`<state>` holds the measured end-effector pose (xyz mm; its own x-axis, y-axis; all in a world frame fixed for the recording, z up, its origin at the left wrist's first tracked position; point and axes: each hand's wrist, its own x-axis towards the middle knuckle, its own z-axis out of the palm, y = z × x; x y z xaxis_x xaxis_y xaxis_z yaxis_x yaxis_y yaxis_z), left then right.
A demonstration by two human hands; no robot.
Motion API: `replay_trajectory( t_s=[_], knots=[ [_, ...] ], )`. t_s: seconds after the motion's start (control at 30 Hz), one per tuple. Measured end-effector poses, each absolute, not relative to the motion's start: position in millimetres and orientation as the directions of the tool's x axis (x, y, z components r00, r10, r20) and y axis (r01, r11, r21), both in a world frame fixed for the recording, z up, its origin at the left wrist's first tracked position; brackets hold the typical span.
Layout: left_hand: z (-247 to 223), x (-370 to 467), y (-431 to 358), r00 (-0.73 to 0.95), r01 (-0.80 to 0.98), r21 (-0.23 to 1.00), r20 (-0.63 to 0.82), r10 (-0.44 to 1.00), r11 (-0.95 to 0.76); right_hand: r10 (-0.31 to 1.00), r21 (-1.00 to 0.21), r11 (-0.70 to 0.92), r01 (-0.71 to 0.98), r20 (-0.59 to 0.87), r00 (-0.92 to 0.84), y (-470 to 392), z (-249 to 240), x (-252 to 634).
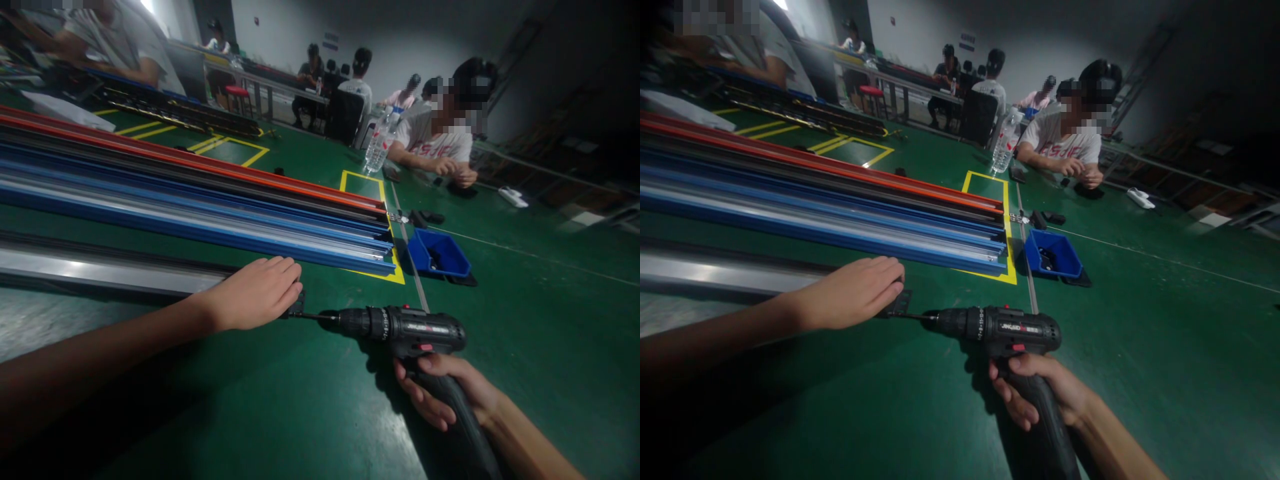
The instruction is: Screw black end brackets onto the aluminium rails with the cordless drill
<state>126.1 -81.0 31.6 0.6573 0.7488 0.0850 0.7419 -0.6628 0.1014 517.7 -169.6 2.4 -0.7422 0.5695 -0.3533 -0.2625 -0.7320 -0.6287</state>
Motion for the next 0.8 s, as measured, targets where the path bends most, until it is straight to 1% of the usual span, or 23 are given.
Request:
replay_trajectory(
  t_s=[0.33,0.57,0.8],
  knots=[
    [30.2,126.3,-80.9,0.636,0.753,0.133,0.108,0.764,-0.645,0.561,-0.628,-0.733,-0.26,-0.343,-0.753,-169.6,0.9,518.2],
    [32.0,127.2,-81.4,0.642,0.756,0.105,0.075,0.763,-0.646,0.559,-0.625,-0.735,-0.261,-0.341,-0.756,-169.5,0.3,518.2],
    [31.9,126.7,-80.6,0.646,0.753,0.117,0.058,0.761,-0.648,0.557,-0.628,-0.735,-0.256,-0.344,-0.756,-170.0,0.7,518.5]
  ],
)
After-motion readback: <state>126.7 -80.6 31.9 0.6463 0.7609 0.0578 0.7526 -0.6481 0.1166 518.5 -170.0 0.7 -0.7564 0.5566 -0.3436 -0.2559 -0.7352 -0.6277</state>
